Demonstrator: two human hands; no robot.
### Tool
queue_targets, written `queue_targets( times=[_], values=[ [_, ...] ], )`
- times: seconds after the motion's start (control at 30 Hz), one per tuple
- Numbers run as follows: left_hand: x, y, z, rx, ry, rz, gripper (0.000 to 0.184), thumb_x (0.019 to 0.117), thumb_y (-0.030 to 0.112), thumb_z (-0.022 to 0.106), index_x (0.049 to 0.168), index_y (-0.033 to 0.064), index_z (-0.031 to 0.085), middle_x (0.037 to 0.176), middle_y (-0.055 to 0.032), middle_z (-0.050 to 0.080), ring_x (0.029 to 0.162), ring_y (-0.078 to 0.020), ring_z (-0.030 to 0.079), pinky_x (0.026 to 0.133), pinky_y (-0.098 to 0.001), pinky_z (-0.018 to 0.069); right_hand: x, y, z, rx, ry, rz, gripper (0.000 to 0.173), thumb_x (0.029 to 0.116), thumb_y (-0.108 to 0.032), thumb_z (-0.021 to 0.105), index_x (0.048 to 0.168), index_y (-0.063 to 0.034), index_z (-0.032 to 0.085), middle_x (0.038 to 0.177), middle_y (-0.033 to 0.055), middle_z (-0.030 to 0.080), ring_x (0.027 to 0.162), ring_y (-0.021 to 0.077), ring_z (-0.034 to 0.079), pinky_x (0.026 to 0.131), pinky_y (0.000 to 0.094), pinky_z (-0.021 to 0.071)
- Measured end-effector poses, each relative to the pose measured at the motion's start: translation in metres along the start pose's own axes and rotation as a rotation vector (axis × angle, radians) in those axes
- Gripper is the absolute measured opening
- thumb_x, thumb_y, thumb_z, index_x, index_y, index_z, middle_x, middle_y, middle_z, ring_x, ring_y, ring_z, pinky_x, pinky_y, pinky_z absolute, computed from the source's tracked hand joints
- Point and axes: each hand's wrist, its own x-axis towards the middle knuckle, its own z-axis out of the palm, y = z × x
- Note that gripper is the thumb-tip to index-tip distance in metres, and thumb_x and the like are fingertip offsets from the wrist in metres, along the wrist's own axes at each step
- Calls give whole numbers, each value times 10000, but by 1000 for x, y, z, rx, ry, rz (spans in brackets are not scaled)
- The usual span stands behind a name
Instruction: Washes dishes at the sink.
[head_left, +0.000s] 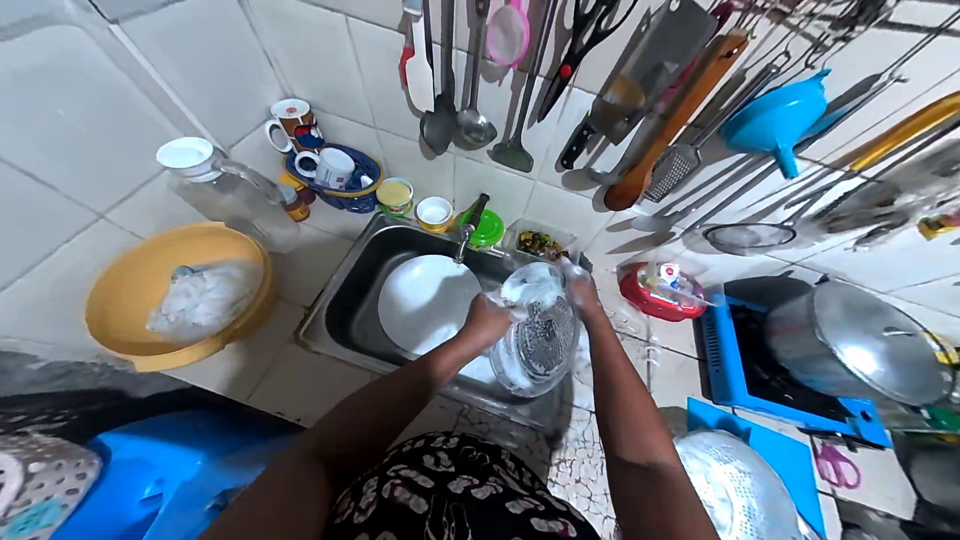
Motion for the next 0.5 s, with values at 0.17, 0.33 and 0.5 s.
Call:
queue_targets(
  times=[0.17,0.33,0.5],
  values=[
    [5,0,-17,101,-171,-160,389,888,137,781,1204,-30,628,1060,-139,690,934,-178,673,858,-371,572,-8,-27,7,-401,-121,-32,522,1077,-410,465,1236,50,653,1252,309,647,1210,467,609,1034,667,453],
    [13,-3,-6,55,-168,-145,280,910,67,735,1153,-35,641,1002,-145,679,861,-185,659,807,-378,570,-28,-86,35,-508,-246,-237,457,1057,-337,537,1238,65,658,1254,297,659,1235,453,608,1056,628,450],
    [17,-22,-12,-343,198,-283,306,988,209,696,1171,-30,642,974,-161,680,828,-219,667,754,-382,583,-29,8,22,-244,-97,20,451,1073,-272,519,1326,96,587,1325,335,603,1270,464,573,1098,614,422]
  ],
)
